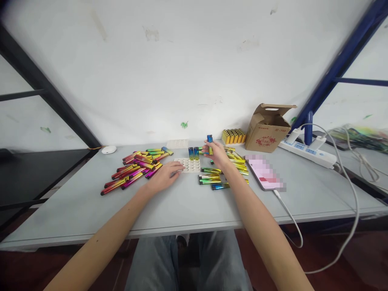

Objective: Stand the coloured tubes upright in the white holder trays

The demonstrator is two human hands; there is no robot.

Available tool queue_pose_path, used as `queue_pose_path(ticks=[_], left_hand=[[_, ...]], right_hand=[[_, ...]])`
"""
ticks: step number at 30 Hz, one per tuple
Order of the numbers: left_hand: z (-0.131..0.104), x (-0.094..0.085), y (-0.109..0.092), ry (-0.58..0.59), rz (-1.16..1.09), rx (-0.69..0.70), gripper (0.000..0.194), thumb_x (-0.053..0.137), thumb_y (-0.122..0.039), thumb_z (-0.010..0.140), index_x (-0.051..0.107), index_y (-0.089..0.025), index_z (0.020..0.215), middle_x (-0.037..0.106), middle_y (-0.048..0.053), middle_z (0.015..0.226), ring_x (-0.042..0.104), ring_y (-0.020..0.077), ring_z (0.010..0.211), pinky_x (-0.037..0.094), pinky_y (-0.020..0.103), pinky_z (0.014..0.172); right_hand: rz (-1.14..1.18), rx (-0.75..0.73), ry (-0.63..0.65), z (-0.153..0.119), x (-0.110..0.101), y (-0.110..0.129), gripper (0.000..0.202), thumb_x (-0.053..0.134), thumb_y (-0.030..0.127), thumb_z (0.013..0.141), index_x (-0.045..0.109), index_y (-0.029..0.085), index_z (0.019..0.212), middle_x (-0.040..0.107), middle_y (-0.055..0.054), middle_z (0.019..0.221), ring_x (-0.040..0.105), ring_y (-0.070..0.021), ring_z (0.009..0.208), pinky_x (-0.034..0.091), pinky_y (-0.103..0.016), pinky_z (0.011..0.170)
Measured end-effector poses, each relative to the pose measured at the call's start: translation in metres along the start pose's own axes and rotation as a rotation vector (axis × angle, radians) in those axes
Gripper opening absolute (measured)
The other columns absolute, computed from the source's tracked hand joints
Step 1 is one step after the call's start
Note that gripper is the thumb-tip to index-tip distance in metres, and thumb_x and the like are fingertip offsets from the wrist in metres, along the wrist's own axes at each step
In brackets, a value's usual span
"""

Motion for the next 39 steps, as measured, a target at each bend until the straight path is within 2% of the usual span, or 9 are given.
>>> queue_pose_path(ticks=[4, 8, 15, 17, 20, 22, 27, 32, 39], left_hand=[[-0.0006, 0.0005, 0.0006, -0.008, -0.007, 0.004, 0.031, 0.049, -0.016, 0.091, 0.069, -0.020, 0.114, 0.066, 0.009, 0.123, 0.059, 0.0219, 0.119, 0.047, 0.042, 0.105], [-0.0003, 0.0002, 0.0008, -0.016, -0.003, 0.005, 0.030, 0.050, -0.016, 0.091, 0.069, -0.021, 0.113, 0.067, 0.008, 0.121, 0.060, 0.0222, 0.117, 0.048, 0.043, 0.104], [0.0010, -0.0022, -0.0020, -0.007, -0.008, 0.001, 0.031, 0.051, -0.016, 0.091, 0.069, -0.020, 0.114, 0.068, 0.009, 0.121, 0.059, 0.0220, 0.118, 0.048, 0.042, 0.104], [0.0013, -0.0031, -0.0032, -0.006, -0.009, -0.008, 0.030, 0.051, -0.016, 0.090, 0.070, -0.020, 0.114, 0.068, 0.009, 0.121, 0.060, 0.0223, 0.118, 0.048, 0.042, 0.104], [0.0017, -0.0042, -0.0047, -0.007, -0.011, -0.005, 0.030, 0.051, -0.015, 0.090, 0.070, -0.020, 0.113, 0.068, 0.009, 0.121, 0.060, 0.0225, 0.117, 0.048, 0.042, 0.104], [0.0017, -0.0044, -0.0051, -0.007, -0.010, -0.002, 0.030, 0.051, -0.014, 0.090, 0.070, -0.020, 0.113, 0.068, 0.009, 0.121, 0.060, 0.0223, 0.117, 0.048, 0.042, 0.104], [0.0009, -0.0033, -0.0037, -0.014, -0.003, 0.002, 0.030, 0.051, -0.015, 0.090, 0.069, -0.021, 0.114, 0.067, 0.008, 0.122, 0.060, 0.0218, 0.117, 0.048, 0.041, 0.104], [0.0003, -0.0027, -0.0033, -0.016, -0.002, 0.004, 0.031, 0.051, -0.015, 0.090, 0.069, -0.021, 0.114, 0.067, 0.008, 0.121, 0.060, 0.0215, 0.118, 0.048, 0.041, 0.104], [0.0001, -0.0020, -0.0033, -0.020, 0.004, 0.007, 0.030, 0.051, -0.015, 0.090, 0.069, -0.020, 0.114, 0.067, 0.008, 0.121, 0.060, 0.0215, 0.117, 0.048, 0.041, 0.104]], right_hand=[[0.040, 0.029, 0.016, -0.0001, 0.0007, 0.0007, 0.023, 0.067, 0.026, 0.066, 0.053, 0.022, 0.084, 0.063, 0.002, 0.071, 0.058, -0.0122, 0.062, 0.046, -0.024, 0.055], [0.073, 0.099, 0.060, -0.0011, 0.0015, 0.0028, 0.020, 0.061, 0.023, 0.063, 0.052, 0.022, 0.082, 0.056, 0.005, 0.063, 0.049, -0.0106, 0.054, 0.037, -0.022, 0.047], [0.052, 0.142, 0.196, -0.0007, -0.0016, 0.0033, 0.023, 0.062, 0.024, 0.066, 0.057, 0.022, 0.088, 0.040, 0.007, 0.057, 0.030, -0.0076, 0.046, 0.017, -0.018, 0.040], [0.048, 0.158, 0.233, -0.0009, -0.0017, 0.0040, 0.020, 0.061, 0.033, 0.072, 0.057, 0.021, 0.086, 0.037, 0.007, 0.056, 0.027, -0.0077, 0.045, 0.016, -0.019, 0.039], [0.072, 0.184, 0.265, -0.0025, -0.0006, 0.0063, 0.033, 0.053, 0.053, 0.080, 0.054, 0.020, 0.080, 0.034, 0.006, 0.055, 0.026, -0.0083, 0.045, 0.017, -0.019, 0.039], [0.088, 0.198, 0.277, -0.0043, 0.0005, 0.0077, 0.039, 0.049, 0.058, 0.083, 0.050, 0.020, 0.074, 0.031, 0.006, 0.055, 0.026, -0.0086, 0.045, 0.019, -0.019, 0.039], [0.090, 0.218, 0.289, -0.0077, 0.0027, 0.0073, 0.039, 0.040, 0.052, 0.087, 0.038, 0.021, 0.064, 0.027, 0.006, 0.055, 0.026, -0.0087, 0.045, 0.022, -0.019, 0.040], [0.082, 0.245, 0.252, -0.0067, 0.0035, 0.0031, 0.037, 0.037, 0.050, 0.086, 0.028, 0.023, 0.063, 0.021, 0.008, 0.053, 0.016, -0.0081, 0.042, 0.016, -0.020, 0.038], [0.080, 0.227, 0.195, -0.0049, 0.0075, 0.0052, 0.032, 0.037, 0.046, 0.083, 0.026, 0.024, 0.063, 0.017, 0.009, 0.053, 0.010, -0.0077, 0.042, 0.011, -0.020, 0.036]])
Point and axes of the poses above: each hand's wrist, its own z-axis towards the middle knuckle, its own x-axis out of the palm, y = z × x, the point moved 1 cm from there along z, towards the middle knuckle
